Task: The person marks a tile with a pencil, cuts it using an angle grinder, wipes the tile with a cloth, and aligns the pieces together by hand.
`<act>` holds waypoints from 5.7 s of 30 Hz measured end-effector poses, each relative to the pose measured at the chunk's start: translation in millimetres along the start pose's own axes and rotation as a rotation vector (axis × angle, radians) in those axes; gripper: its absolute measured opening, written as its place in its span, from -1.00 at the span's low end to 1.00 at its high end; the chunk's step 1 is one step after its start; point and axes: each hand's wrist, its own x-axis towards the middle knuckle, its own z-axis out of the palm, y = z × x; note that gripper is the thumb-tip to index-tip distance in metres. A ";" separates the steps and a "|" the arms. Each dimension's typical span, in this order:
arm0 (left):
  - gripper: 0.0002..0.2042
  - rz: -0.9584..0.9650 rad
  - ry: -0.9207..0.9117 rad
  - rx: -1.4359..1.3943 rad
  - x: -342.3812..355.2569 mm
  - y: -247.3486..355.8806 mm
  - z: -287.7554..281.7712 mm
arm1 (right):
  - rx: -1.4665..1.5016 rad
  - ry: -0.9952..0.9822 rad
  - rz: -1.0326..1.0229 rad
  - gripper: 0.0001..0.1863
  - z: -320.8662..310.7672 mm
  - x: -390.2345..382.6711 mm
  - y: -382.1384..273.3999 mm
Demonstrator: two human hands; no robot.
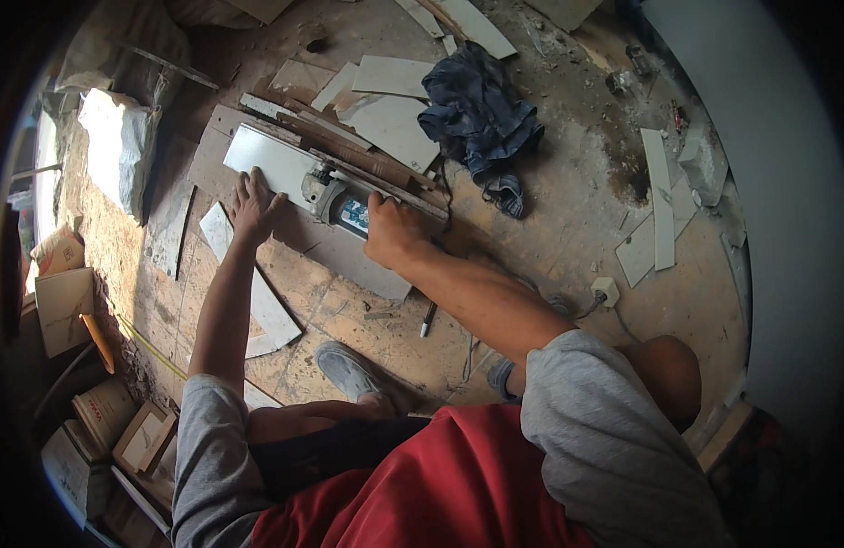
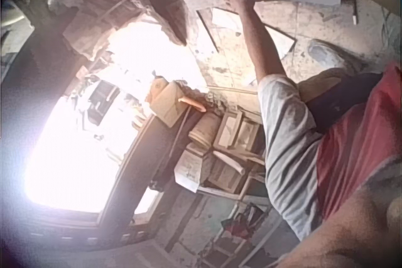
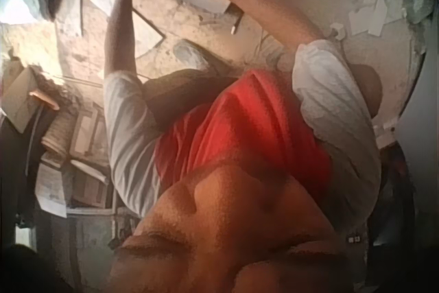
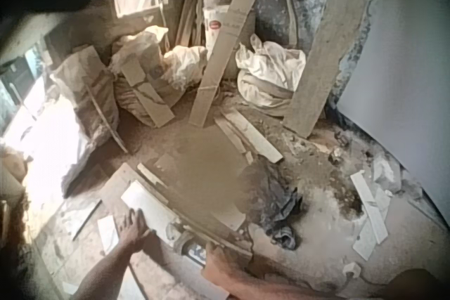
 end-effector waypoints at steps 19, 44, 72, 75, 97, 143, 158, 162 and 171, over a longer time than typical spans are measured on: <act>-0.07 -0.005 0.017 0.012 0.3 -0.6 1.1 | -0.009 -0.033 0.006 -0.43 -2.8 -5.2 5.3; -0.06 -0.014 -0.013 0.016 -0.5 0.6 -0.4 | -0.034 -0.006 0.006 -0.43 -1.9 -14.3 14.0; -0.06 0.002 0.006 0.005 1.4 -1.7 1.7 | -0.033 -0.006 -0.010 -0.44 2.2 -18.8 24.5; -0.07 0.005 0.006 0.005 1.0 -1.5 1.5 | -0.036 0.010 -0.019 -0.43 0.2 -21.1 23.9; -0.06 -0.002 0.015 0.015 1.2 -0.8 1.3 | -0.033 0.021 -0.002 -0.40 3.5 -25.6 30.3; -0.06 -0.009 0.005 0.012 2.8 -3.0 2.9 | 0.005 0.016 0.019 -0.37 6.1 -37.0 47.1; -0.07 -0.009 0.002 0.019 1.7 0.2 0.5 | -0.002 0.016 0.028 -0.35 3.9 -44.0 49.7; -0.06 -0.010 -0.007 0.018 0.8 0.9 -0.4 | 0.003 -0.009 0.039 -0.35 2.9 -45.3 49.9; -0.08 -0.011 -0.009 0.031 1.1 2.3 -1.4 | -0.002 -0.010 0.054 -0.35 2.4 -49.1 52.0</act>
